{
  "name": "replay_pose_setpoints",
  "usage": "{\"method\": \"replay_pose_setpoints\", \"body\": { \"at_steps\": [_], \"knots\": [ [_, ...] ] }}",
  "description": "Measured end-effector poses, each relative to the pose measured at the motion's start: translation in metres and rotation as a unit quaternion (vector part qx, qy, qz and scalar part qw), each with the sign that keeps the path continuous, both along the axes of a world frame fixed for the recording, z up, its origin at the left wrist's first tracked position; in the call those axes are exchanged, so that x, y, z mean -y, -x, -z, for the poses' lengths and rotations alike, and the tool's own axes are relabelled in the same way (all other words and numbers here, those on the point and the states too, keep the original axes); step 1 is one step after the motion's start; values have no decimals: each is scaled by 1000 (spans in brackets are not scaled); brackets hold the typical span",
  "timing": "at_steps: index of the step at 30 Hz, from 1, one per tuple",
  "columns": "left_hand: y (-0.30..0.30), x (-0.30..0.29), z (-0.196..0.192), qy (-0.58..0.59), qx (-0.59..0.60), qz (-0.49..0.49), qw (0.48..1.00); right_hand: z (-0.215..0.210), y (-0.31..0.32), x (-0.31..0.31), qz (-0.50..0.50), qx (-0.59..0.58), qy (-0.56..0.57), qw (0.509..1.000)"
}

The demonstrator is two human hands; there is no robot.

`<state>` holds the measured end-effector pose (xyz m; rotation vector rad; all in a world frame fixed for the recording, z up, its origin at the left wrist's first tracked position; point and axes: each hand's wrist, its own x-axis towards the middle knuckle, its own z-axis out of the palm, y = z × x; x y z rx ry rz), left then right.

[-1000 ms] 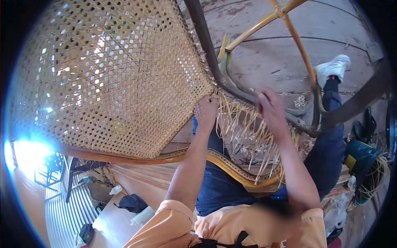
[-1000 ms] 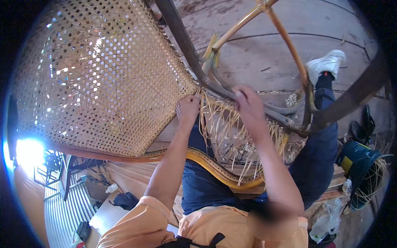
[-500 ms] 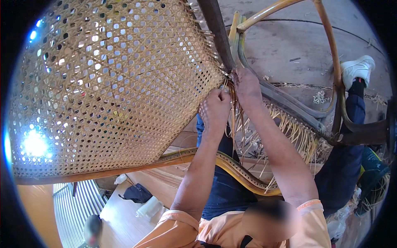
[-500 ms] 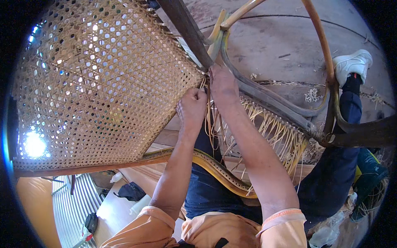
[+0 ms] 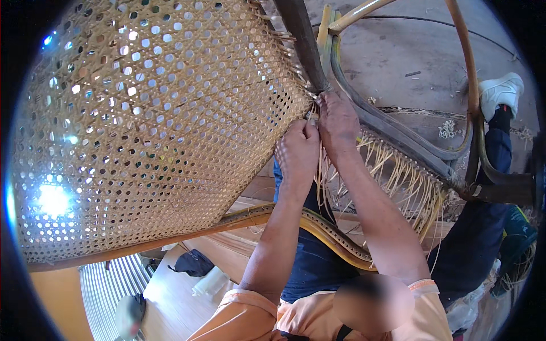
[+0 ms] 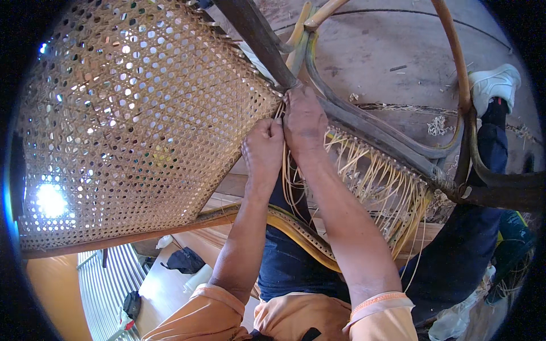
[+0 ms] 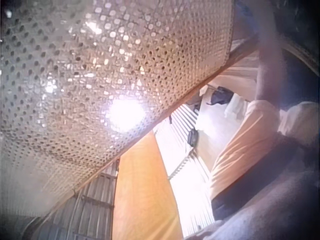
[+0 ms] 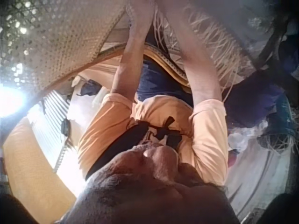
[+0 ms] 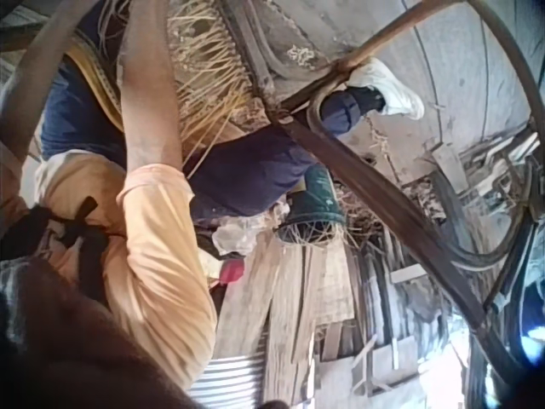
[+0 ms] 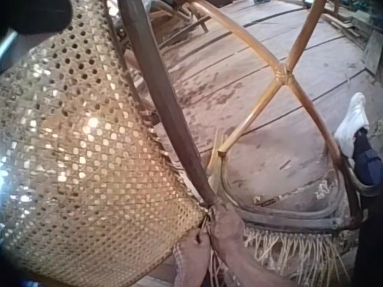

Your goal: Weaving and securing rattan strips to a furniture frame.

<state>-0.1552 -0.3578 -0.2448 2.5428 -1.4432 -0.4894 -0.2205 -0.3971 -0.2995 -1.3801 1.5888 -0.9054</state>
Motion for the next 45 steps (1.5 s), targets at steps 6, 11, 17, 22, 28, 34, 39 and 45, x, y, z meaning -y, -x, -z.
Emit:
{"method": "replay_pose_setpoints", "body": {
  "at_steps": [6,11,17,22,28,34,39,45],
  "knots": [
    [0,0,-1,19,-24,-9,999,7,-4,-2,20,-6,17,1000],
    [-2,0,-7,1,-40,6,999,-4,7,9,-75,-84,39,993],
    [-6,-6,5,-26,-75,-42,996,8,16,7,-105,18,15,994],
    [-9,-9,10,26,-122,-52,991,8,17,4,-78,-7,40,996],
    [-7,-4,6,42,-85,-22,995,4,7,9,-57,-52,42,996],
    [-7,-6,6,57,-18,62,996,-11,8,15,-84,-113,33,989],
    [-15,-18,16,6,-131,-42,991,12,19,13,-118,-26,17,993],
    [-19,-22,7,5,-142,-48,989,6,5,3,-50,-31,41,997]
  ]
}}
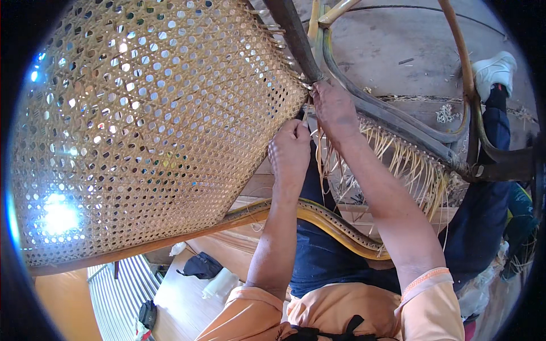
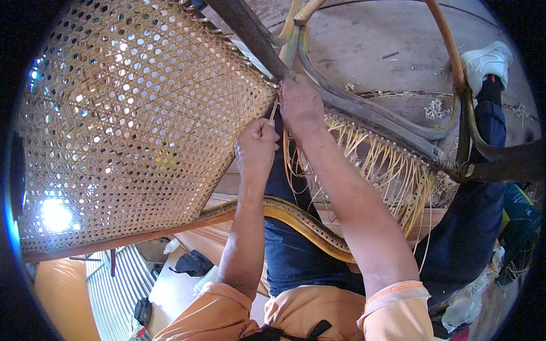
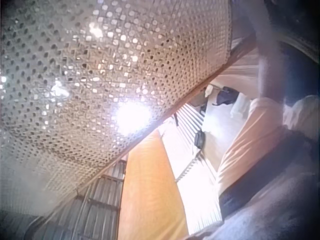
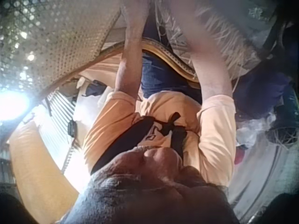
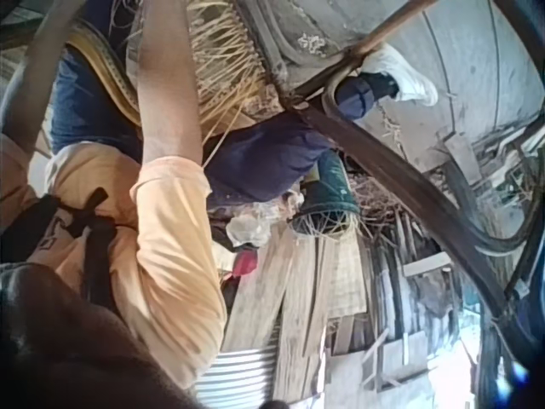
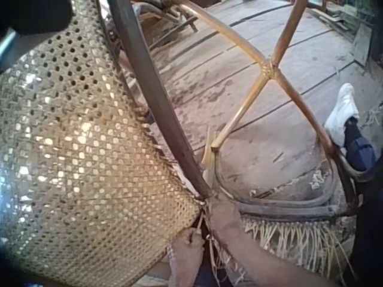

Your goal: Weaving and securing rattan strips to a furniture frame.

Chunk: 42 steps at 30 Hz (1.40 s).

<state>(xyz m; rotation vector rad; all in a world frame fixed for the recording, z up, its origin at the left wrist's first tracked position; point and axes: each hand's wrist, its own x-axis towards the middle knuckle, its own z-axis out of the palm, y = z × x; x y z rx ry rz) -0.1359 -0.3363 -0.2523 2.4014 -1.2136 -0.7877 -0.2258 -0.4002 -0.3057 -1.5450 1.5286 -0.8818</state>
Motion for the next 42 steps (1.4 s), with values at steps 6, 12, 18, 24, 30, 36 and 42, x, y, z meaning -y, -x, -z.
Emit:
{"method": "replay_pose_setpoints", "body": {
  "at_steps": [6,12,18,24,30,36,42],
  "knots": [
    [-7,-5,-10,-13,33,42,998,-11,-5,3,11,-27,-36,999],
    [-3,-33,-36,-87,15,14,996,-57,101,-4,25,38,51,998],
    [-31,-90,-27,32,46,145,988,-176,297,-126,235,44,15,971],
    [-27,-100,-69,-32,42,97,994,-229,378,-315,353,0,-54,934],
    [-23,-122,-66,-15,-48,90,995,-181,377,-483,482,2,-179,858],
    [-44,-144,-67,-17,-45,44,998,-119,314,-591,413,-182,-303,839],
    [-97,-171,-32,172,-59,256,950,-111,310,-574,327,-314,-431,780]
  ]
}}
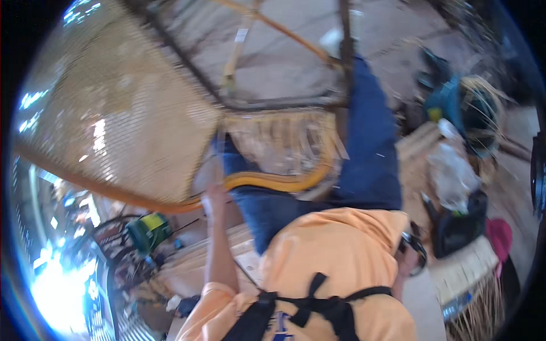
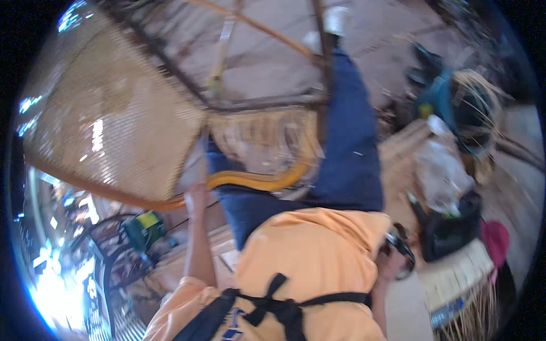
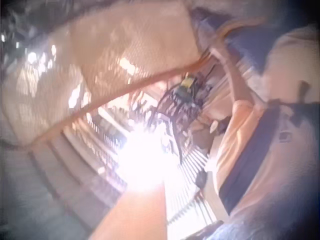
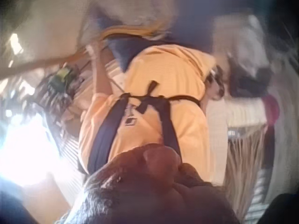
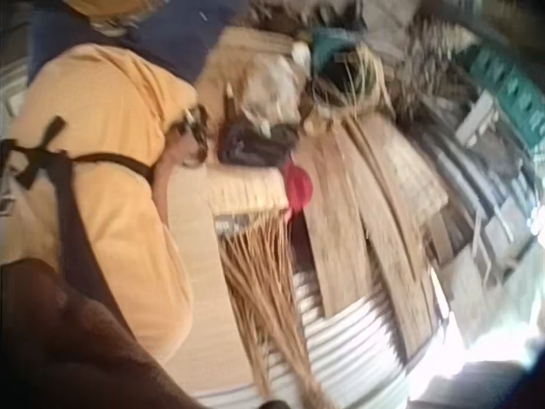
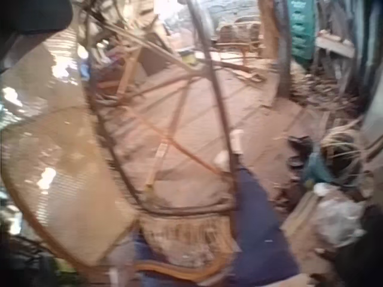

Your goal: Weaving and securing rattan strips to a furniture frame.

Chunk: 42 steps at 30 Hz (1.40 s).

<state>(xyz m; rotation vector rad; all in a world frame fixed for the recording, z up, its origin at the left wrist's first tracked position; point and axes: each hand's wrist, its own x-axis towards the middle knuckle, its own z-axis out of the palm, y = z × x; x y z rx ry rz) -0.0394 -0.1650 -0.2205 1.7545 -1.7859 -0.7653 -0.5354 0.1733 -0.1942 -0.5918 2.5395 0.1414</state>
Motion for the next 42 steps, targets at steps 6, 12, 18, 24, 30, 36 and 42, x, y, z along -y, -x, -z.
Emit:
{"method": "replay_pose_setpoints", "body": {
  "at_steps": [6,12,18,24,30,36,42],
  "knots": [
    [38,-9,-26,-153,3,-261,953,21,-18,-42,-44,66,177,981],
    [21,-11,-34,-160,55,-274,947,14,24,-53,-34,63,261,963],
    [34,-8,-28,-131,95,-245,956,-46,52,1,32,250,158,955],
    [56,-2,-29,-104,143,-186,966,-103,63,39,191,394,86,895],
    [35,0,-50,-98,263,-131,951,-96,59,31,152,309,187,920],
    [17,-8,-43,-102,155,-125,975,-125,54,56,260,374,216,864],
    [48,-22,-27,-74,192,-128,970,-162,57,80,152,443,263,843]
  ]
}}
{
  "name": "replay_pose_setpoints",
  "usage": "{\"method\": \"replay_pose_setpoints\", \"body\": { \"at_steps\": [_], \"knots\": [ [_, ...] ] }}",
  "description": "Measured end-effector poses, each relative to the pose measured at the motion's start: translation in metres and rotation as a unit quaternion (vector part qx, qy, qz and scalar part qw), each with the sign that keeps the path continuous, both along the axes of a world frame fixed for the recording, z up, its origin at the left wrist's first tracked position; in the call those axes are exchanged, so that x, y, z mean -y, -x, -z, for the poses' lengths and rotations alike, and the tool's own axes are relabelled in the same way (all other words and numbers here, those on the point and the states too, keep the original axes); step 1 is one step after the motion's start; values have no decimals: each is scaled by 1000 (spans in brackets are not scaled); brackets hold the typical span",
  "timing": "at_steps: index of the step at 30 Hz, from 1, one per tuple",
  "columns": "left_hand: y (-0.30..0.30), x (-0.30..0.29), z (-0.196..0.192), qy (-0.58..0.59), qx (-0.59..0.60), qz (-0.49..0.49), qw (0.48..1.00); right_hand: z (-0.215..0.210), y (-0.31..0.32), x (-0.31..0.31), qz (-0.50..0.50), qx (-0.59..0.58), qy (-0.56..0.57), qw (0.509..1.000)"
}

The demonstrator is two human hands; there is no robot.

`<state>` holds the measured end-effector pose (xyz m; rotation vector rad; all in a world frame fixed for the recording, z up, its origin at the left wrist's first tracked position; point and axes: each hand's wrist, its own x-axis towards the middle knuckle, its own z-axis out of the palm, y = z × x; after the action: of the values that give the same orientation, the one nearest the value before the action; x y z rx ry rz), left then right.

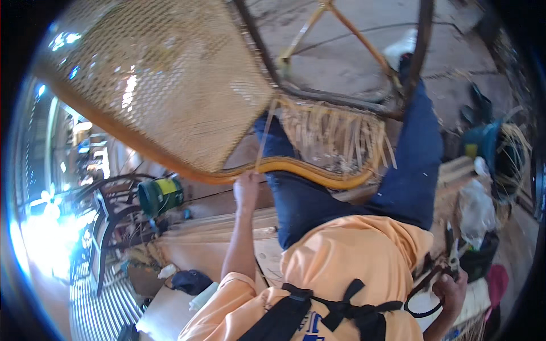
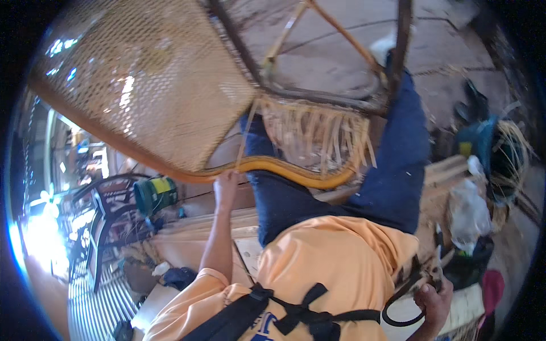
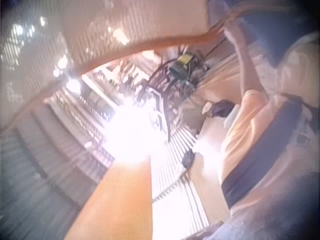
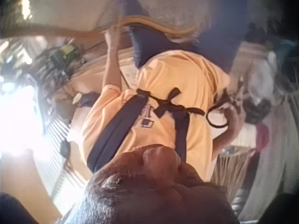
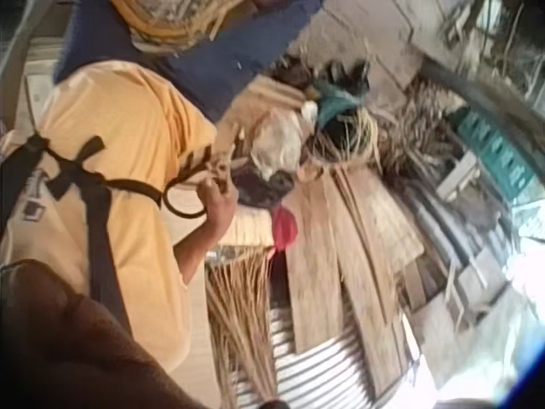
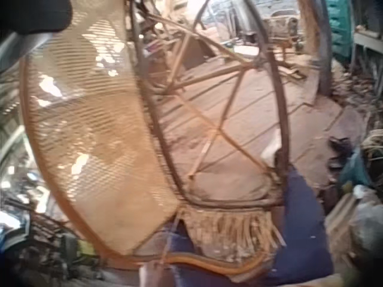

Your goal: Weaving and securing rattan strips to a furniture frame.

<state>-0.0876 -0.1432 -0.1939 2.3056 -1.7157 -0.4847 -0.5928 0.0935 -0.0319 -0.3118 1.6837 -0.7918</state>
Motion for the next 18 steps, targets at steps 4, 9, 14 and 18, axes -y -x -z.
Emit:
{"method": "replay_pose_setpoints", "body": {
  "at_steps": [4,9,14,18],
  "knots": [
    [-2,-6,-20,-6,33,-42,999,3,-33,49,3,40,100,994],
    [-17,2,-30,-9,52,-104,993,0,-45,75,-39,284,36,957],
    [-42,-5,-28,-31,52,-124,991,10,-64,132,-84,182,160,967],
    [-52,-21,-32,-37,58,-124,990,58,-113,210,-219,71,172,958]
  ]
}}
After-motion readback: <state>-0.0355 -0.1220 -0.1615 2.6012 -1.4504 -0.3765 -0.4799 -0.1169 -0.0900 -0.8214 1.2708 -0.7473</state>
